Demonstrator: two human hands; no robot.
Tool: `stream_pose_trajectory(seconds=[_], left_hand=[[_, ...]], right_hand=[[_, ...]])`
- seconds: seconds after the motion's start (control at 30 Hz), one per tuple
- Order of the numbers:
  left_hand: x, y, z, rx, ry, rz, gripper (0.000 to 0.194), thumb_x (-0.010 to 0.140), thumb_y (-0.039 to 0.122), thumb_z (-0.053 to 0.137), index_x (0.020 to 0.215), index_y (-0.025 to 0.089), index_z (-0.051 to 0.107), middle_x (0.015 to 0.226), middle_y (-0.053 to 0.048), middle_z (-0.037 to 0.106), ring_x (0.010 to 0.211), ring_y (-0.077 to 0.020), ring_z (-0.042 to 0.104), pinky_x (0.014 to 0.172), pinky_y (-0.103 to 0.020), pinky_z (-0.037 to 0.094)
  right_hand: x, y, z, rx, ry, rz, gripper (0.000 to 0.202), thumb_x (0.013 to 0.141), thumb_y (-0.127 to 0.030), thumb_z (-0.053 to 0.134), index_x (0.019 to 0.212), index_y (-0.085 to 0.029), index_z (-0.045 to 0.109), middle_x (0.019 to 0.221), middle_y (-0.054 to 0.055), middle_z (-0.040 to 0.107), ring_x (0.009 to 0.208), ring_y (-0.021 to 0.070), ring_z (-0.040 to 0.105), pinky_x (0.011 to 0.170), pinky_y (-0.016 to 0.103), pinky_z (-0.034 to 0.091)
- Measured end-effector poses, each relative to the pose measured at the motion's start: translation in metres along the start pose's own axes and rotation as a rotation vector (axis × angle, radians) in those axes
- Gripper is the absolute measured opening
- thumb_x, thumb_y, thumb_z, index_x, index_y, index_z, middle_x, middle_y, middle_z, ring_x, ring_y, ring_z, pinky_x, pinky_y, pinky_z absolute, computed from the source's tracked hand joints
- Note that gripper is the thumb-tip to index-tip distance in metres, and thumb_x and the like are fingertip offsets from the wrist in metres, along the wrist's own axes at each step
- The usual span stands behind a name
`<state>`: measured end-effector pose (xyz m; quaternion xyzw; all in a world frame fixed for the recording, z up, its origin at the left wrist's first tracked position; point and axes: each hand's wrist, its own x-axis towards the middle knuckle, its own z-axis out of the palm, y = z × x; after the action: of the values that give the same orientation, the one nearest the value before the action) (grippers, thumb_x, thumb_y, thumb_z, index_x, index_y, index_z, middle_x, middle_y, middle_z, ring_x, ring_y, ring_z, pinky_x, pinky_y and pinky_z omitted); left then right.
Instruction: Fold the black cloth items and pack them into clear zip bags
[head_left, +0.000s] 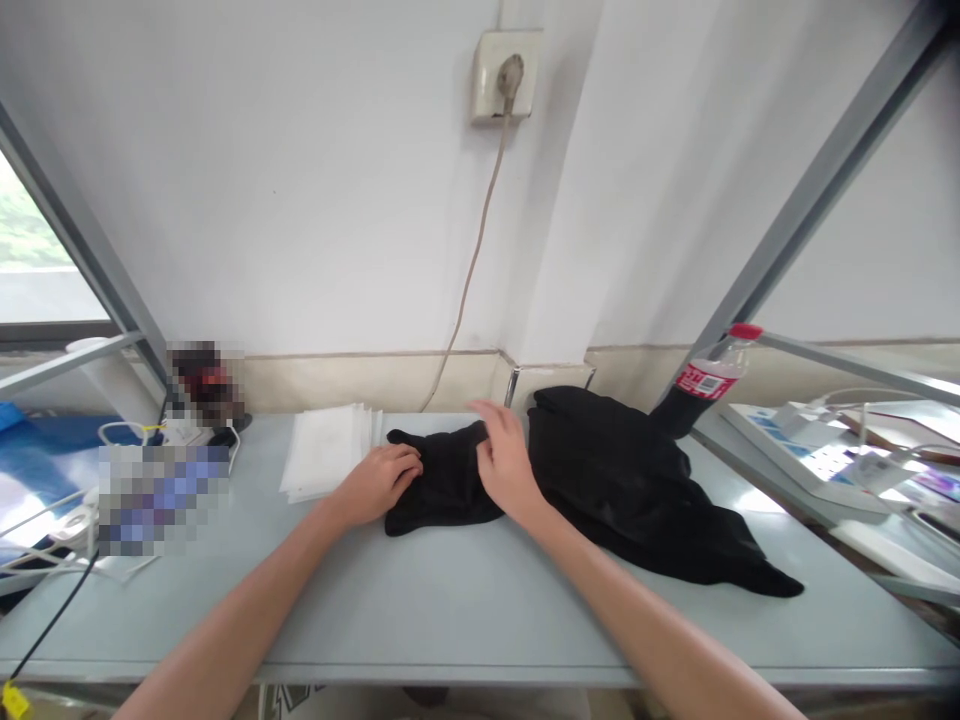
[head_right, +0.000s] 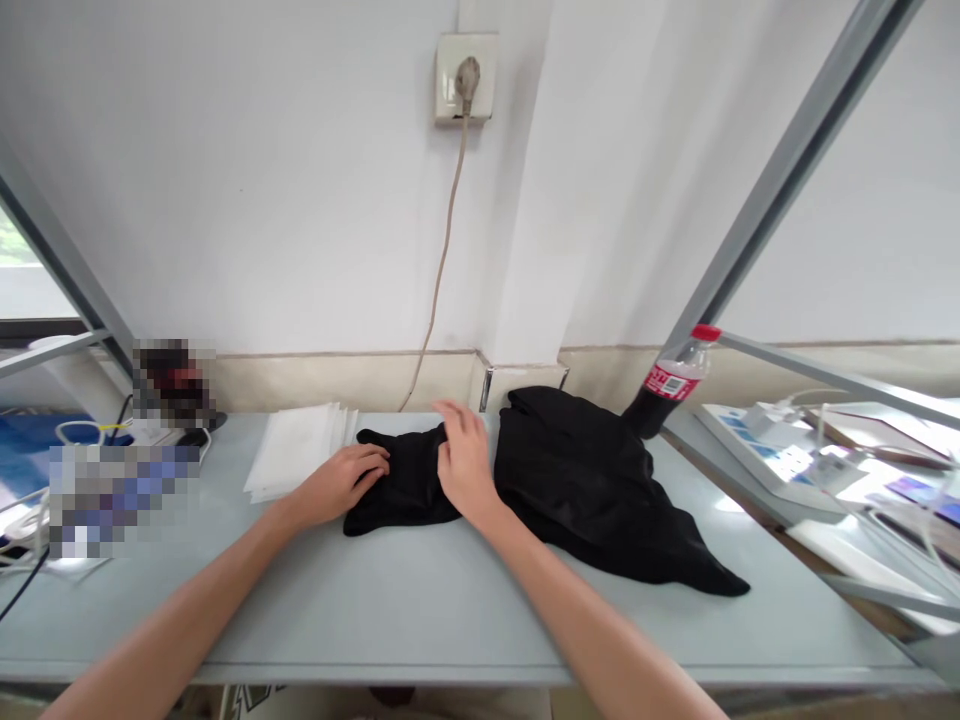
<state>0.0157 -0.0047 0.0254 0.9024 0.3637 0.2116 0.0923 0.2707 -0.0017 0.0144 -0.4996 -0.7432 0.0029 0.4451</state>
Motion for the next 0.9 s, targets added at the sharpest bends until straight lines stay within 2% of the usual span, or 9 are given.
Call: stream_pose_trajectory(seconds=[0.1, 0.2, 0.33, 0.43, 0.53, 0.6, 0.63, 0.73, 0.9], left_hand=[[-0.002, -0.006, 0.005, 0.062, -0.001, 0.005, 0.030, 0.106, 0.021, 0.044, 0.123, 0.026, 0.068, 0.131, -0.007, 0.068, 0.121, -0.0265, 0.063, 0.107, -0.045, 0.049], [-0.004, -0.012, 0.009, 0.089, 0.030, -0.030, 0.029, 0.101, 0.021, 0.051, 0.126, 0.025, 0.065, 0.139, -0.009, 0.063, 0.130, -0.0285, 0.059, 0.112, -0.047, 0.047], [-0.006, -0.010, 0.003, 0.042, 0.016, -0.073, 0.026, 0.092, 0.017, 0.055, 0.115, 0.023, 0.065, 0.141, -0.009, 0.063, 0.131, -0.0295, 0.058, 0.110, -0.046, 0.048], [-0.004, -0.004, -0.007, -0.039, -0.049, -0.043, 0.028, 0.081, 0.006, 0.053, 0.099, 0.024, 0.065, 0.130, -0.005, 0.069, 0.122, -0.0264, 0.063, 0.103, -0.040, 0.052], [-0.002, 0.000, -0.015, -0.119, -0.073, -0.022, 0.021, 0.080, 0.006, 0.052, 0.082, 0.023, 0.063, 0.120, -0.004, 0.071, 0.114, -0.0236, 0.066, 0.097, -0.035, 0.053], [-0.001, 0.001, -0.017, -0.132, -0.055, -0.017, 0.021, 0.086, 0.008, 0.051, 0.078, 0.024, 0.063, 0.108, -0.003, 0.072, 0.104, -0.0221, 0.067, 0.097, -0.035, 0.053], [-0.001, 0.002, -0.017, -0.123, -0.045, -0.015, 0.022, 0.088, 0.009, 0.051, 0.080, 0.024, 0.064, 0.102, -0.003, 0.072, 0.100, -0.0214, 0.068, 0.097, -0.036, 0.052], [-0.001, 0.002, -0.011, -0.027, -0.012, -0.033, 0.023, 0.091, 0.011, 0.051, 0.094, 0.025, 0.070, 0.099, -0.002, 0.071, 0.099, -0.0221, 0.067, 0.101, -0.039, 0.049], [-0.002, -0.004, 0.005, 0.204, 0.022, -0.099, 0.032, 0.101, 0.025, 0.053, 0.130, 0.023, 0.066, 0.116, -0.009, 0.068, 0.109, -0.0287, 0.064, 0.098, -0.046, 0.047]], right_hand=[[-0.003, -0.006, -0.006, -0.107, -0.328, -0.205, 0.067, 0.083, 0.003, 0.044, 0.135, -0.033, 0.065, 0.127, 0.007, 0.067, 0.122, 0.0317, 0.050, 0.105, 0.051, 0.039], [-0.004, -0.002, -0.009, -0.192, -0.478, -0.256, 0.046, 0.088, -0.001, 0.051, 0.116, -0.030, 0.072, 0.118, 0.008, 0.068, 0.113, 0.0309, 0.051, 0.101, 0.050, 0.038], [0.004, 0.003, -0.020, -0.109, -0.471, -0.173, 0.021, 0.093, -0.016, 0.059, 0.099, -0.027, 0.076, 0.105, 0.008, 0.066, 0.101, 0.0278, 0.053, 0.095, 0.047, 0.041], [0.015, 0.005, -0.028, 0.311, -0.533, 0.070, 0.014, 0.092, -0.027, 0.063, 0.097, -0.025, 0.075, 0.089, 0.004, 0.065, 0.082, 0.0212, 0.058, 0.081, 0.037, 0.048], [0.022, 0.013, -0.025, 0.691, -0.391, 0.543, 0.028, 0.090, -0.039, 0.062, 0.110, -0.021, 0.070, 0.079, 0.002, 0.067, 0.067, 0.0189, 0.061, 0.064, 0.031, 0.050], [0.023, 0.022, -0.017, 0.748, -0.154, 0.732, 0.046, 0.088, -0.040, 0.063, 0.130, -0.021, 0.061, 0.095, 0.007, 0.072, 0.077, 0.0221, 0.069, 0.069, 0.034, 0.056], [0.022, 0.026, -0.012, 0.713, -0.051, 0.743, 0.055, 0.087, -0.038, 0.063, 0.139, -0.022, 0.055, 0.112, 0.010, 0.072, 0.089, 0.0245, 0.071, 0.078, 0.037, 0.058], [0.016, 0.032, 0.000, 0.455, 0.034, 0.529, 0.067, 0.087, -0.034, 0.063, 0.152, -0.026, 0.046, 0.151, 0.014, 0.053, 0.125, 0.0297, 0.063, 0.103, 0.045, 0.053], [-0.001, 0.010, 0.006, 0.113, -0.381, 0.027, 0.033, 0.103, -0.034, 0.047, 0.120, -0.024, 0.073, 0.124, 0.010, 0.073, 0.119, 0.0275, 0.064, 0.109, 0.047, 0.047]])
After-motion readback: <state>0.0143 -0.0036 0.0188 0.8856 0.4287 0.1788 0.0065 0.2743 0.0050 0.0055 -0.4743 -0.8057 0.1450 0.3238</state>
